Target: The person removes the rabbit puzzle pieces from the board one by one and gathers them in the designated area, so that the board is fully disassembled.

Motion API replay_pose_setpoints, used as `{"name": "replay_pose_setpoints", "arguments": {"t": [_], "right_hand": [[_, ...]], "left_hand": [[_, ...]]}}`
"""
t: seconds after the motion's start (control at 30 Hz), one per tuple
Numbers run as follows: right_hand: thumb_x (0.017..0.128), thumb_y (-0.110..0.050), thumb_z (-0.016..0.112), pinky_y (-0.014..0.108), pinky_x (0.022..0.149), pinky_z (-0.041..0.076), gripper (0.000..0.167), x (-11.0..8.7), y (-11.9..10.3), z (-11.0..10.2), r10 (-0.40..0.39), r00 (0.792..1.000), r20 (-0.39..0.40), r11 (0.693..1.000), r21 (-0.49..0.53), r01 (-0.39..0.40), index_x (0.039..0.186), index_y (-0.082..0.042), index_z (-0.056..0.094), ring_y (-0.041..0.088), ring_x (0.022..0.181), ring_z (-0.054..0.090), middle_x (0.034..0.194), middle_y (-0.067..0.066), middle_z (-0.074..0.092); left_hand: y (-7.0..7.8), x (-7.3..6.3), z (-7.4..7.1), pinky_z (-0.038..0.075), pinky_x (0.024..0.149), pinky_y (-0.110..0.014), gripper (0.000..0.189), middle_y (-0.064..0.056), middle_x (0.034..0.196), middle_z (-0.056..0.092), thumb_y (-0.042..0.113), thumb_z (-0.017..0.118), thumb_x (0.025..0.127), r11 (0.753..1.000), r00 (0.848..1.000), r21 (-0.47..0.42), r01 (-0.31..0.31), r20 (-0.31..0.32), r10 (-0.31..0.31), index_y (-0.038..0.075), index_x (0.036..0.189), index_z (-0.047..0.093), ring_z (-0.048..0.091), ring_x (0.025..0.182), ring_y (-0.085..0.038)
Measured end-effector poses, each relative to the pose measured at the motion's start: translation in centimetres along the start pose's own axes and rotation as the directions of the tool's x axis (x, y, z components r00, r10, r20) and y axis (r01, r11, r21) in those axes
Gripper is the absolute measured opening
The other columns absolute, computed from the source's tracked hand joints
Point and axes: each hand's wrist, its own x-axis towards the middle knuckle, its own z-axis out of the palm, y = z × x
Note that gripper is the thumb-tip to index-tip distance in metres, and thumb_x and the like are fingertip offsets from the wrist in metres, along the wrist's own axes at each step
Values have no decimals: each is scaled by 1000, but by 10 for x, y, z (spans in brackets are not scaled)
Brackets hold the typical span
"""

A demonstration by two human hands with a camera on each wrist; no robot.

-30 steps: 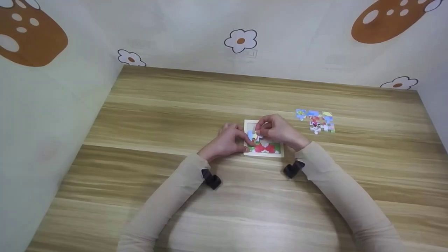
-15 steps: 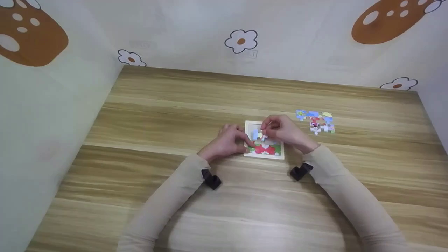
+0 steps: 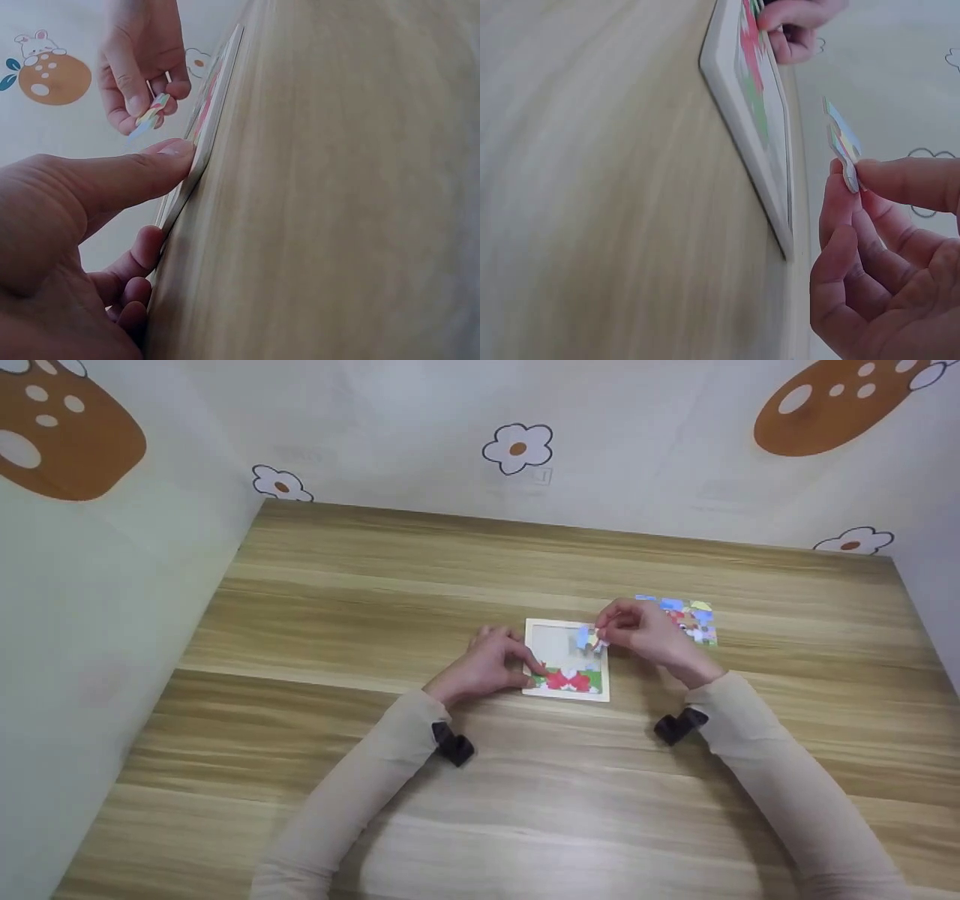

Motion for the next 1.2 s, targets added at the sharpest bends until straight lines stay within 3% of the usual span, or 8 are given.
{"name": "replay_pose_setpoints", "arguments": {"t": [0.37, 0.47, 0.6, 0.8, 1.2], "right_hand": [[90, -1, 62, 23, 71, 47, 18, -7, 10, -28, -18, 996, -82, 999, -43, 14, 105, 8, 59, 11, 80, 59, 92, 13, 64], [90, -2, 62, 22, 65, 47, 17, -8, 12, -34, -10, 996, -93, 998, -62, 4, 105, 7, 59, 12, 80, 60, 94, 14, 65], [92, -5, 61, 24, 59, 46, 17, -10, 14, -40, 11, 995, -100, 995, -93, -20, 105, 5, 58, 16, 80, 59, 99, 18, 64], [93, -5, 60, 25, 66, 48, 17, -12, 19, -48, 27, 994, -101, 989, -144, -42, 106, 5, 57, 16, 84, 60, 103, 21, 64], [91, -2, 60, 22, 61, 43, 16, -12, 30, -57, 60, 992, -111, 981, -178, -79, 104, 6, 59, 14, 78, 51, 97, 14, 59]], "left_hand": [[0, -1, 0, 22, 94, -42, 15, -3, 104, 50, 11, 80, 77, 1000, 1000, 5, 6, -8, -6, 14, 92, 78, 33, 107, -24], [0, -1, 0, 20, 95, -43, 15, -3, 107, 51, 12, 80, 77, 1000, 1000, 11, 2, -5, -2, 14, 92, 78, 33, 109, -24], [-1, 0, 0, 18, 98, -46, 15, -5, 113, 53, 12, 79, 78, 1000, 1000, 26, -8, 2, 8, 14, 93, 78, 34, 112, -26], [0, 0, 1, 17, 99, -46, 15, -6, 115, 53, 13, 79, 78, 1000, 1000, 22, -1, 2, 1, 14, 93, 78, 34, 113, -26], [-1, 1, 1, 17, 98, -47, 15, -6, 111, 53, 12, 79, 78, 1000, 1000, 26, -9, -4, 9, 14, 92, 78, 35, 111, -25]]}}
